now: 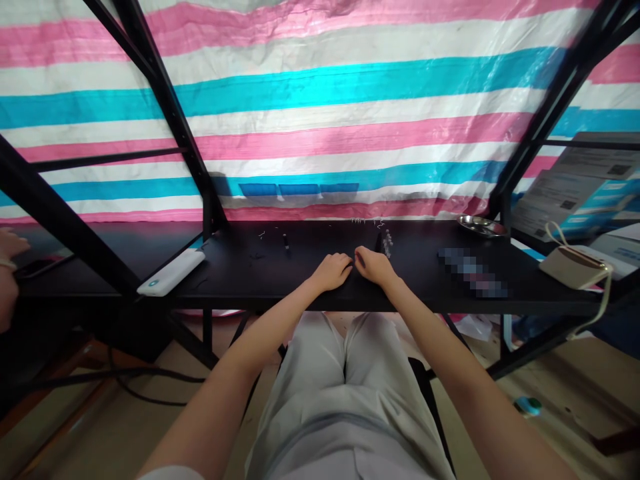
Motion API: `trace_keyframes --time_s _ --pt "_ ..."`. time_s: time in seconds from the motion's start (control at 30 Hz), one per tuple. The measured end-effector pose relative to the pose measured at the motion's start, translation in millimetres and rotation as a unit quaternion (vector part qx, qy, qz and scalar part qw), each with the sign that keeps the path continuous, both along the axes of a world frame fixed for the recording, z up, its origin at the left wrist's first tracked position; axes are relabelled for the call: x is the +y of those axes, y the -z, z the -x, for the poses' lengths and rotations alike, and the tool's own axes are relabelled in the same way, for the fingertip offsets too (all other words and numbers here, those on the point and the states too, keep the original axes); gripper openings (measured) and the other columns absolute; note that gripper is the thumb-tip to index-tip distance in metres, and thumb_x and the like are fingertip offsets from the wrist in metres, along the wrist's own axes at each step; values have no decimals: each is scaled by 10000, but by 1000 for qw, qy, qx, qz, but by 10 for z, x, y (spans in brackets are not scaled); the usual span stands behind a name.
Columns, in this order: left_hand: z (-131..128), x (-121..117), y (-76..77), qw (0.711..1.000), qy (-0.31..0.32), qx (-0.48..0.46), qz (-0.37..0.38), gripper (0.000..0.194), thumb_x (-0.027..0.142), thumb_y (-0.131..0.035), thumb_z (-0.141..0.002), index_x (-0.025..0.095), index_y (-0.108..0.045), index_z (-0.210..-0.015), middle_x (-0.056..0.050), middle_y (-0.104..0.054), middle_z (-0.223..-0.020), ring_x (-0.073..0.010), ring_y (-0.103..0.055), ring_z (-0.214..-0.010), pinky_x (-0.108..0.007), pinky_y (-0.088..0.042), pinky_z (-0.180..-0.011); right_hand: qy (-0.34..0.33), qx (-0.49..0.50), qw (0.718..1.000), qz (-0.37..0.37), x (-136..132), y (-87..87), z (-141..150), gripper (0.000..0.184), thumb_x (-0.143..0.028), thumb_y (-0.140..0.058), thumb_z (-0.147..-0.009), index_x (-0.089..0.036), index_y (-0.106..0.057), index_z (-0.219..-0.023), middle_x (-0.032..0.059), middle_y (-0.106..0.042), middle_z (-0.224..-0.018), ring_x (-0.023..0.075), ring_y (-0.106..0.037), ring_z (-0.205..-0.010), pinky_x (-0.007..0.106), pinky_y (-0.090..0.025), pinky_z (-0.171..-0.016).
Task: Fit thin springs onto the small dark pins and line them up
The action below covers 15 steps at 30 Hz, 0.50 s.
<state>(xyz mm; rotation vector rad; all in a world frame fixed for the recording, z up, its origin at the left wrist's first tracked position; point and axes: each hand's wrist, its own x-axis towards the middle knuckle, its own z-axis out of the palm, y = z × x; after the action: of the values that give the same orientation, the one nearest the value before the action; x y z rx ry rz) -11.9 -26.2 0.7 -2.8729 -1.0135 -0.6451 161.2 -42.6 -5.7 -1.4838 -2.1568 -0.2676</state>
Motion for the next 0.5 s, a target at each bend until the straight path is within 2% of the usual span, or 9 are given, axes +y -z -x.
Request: trace_keyframes --time_s 0.17,0.33,0.43,0.5 --pt "0 -19 -16 999 -1 39 -22 241 247 -372 -892 143 -570 -983 -103 -593 -1006 -209 -525 -905 -336 -378 -763 -20 -46 999 18 32 28 23 275 -265 -317 -905 -161 -514 -1066 89 -635 -1011 161 -589 -816 227 -340 -618" --pt "109 -9 -112 986 55 121 -102 300 247 -314 -908 135 -567 -1024 -130 -592 -1033 -222 -511 -947 -365 -328 -834 -16 -75 997 27 33 18 43 270 -259 -313 -910 -161 -514 -1062 89 -635 -1018 160 -598 -804 232 -331 -597" --pt "296 136 -228 970 94 178 -140 283 230 -359 -883 140 -569 -1050 -141 -597 -1026 -232 -507 -965 -381 -297 -882 -15 -91 995 28 29 4 55 271 -260 -307 -915 -161 -514 -1060 86 -638 -1008 162 -603 -796 235 -329 -592" --pt "470 297 -325 961 98 205 -156 277 206 -403 -852 137 -571 -1062 -150 -595 -1036 -239 -510 -964 -384 -294 -887 -16 -101 994 31 29 -2 62 271 -262 -305 -918 -164 -515 -1058 83 -639 -1004 162 -604 -786 237 -327 -586"
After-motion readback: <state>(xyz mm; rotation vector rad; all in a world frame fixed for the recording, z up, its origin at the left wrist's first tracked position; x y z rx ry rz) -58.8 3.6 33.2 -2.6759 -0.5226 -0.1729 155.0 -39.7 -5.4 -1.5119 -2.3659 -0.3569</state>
